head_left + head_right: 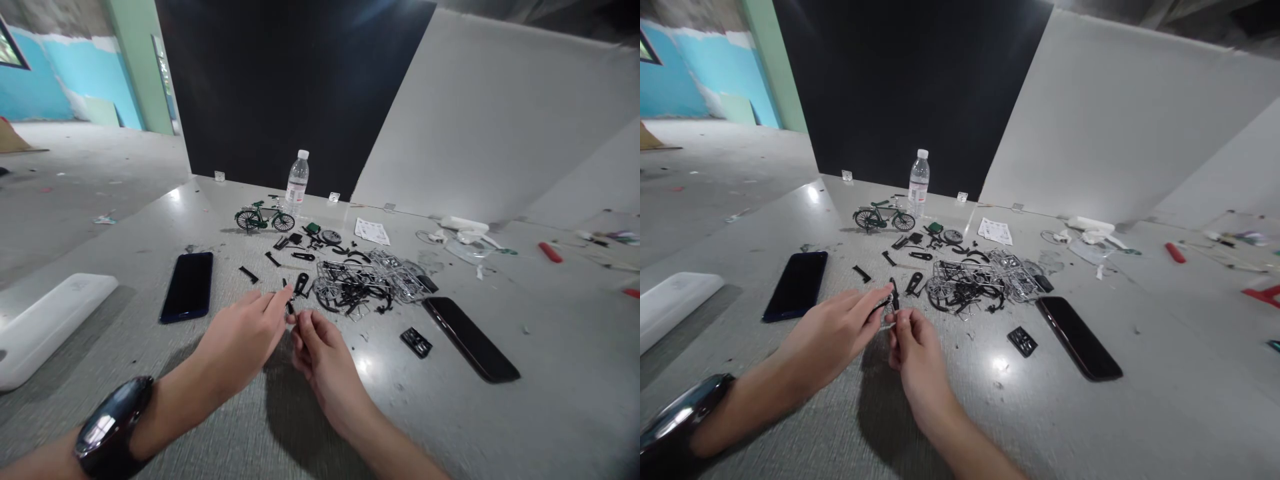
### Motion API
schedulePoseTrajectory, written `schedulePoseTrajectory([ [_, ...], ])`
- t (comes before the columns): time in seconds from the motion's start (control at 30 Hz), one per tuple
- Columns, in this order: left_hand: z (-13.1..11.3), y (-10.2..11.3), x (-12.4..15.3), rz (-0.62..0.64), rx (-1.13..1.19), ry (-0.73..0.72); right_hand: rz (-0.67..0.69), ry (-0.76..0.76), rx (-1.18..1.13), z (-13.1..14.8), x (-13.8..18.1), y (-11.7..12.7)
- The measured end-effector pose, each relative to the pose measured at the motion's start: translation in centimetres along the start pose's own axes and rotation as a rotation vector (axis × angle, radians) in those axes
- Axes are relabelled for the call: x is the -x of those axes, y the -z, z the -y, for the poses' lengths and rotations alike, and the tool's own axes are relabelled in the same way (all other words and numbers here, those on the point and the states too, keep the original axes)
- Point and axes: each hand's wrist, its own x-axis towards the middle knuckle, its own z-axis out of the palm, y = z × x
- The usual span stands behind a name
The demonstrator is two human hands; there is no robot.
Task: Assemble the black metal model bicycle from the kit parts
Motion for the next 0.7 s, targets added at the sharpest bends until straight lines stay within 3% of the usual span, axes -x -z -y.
schedulePoseTrajectory([
  [0.23, 0.31, -0.25, -0.08, 0.031, -0.005, 0.007, -0.055, 0.021, 0.027, 0.3, 0.7, -0.38],
  [0.6, 0.02, 0.1, 0.16, 0.058, -0.027, -0.033, 0.053, -0.03, 0.029, 0.09, -0.12, 0.07],
  [0.7, 0.16, 0.01, 0.21, 0.029, -0.025, -0.021, 0.025, -0.043, -0.026, 0.4, 0.16, -0.21],
])
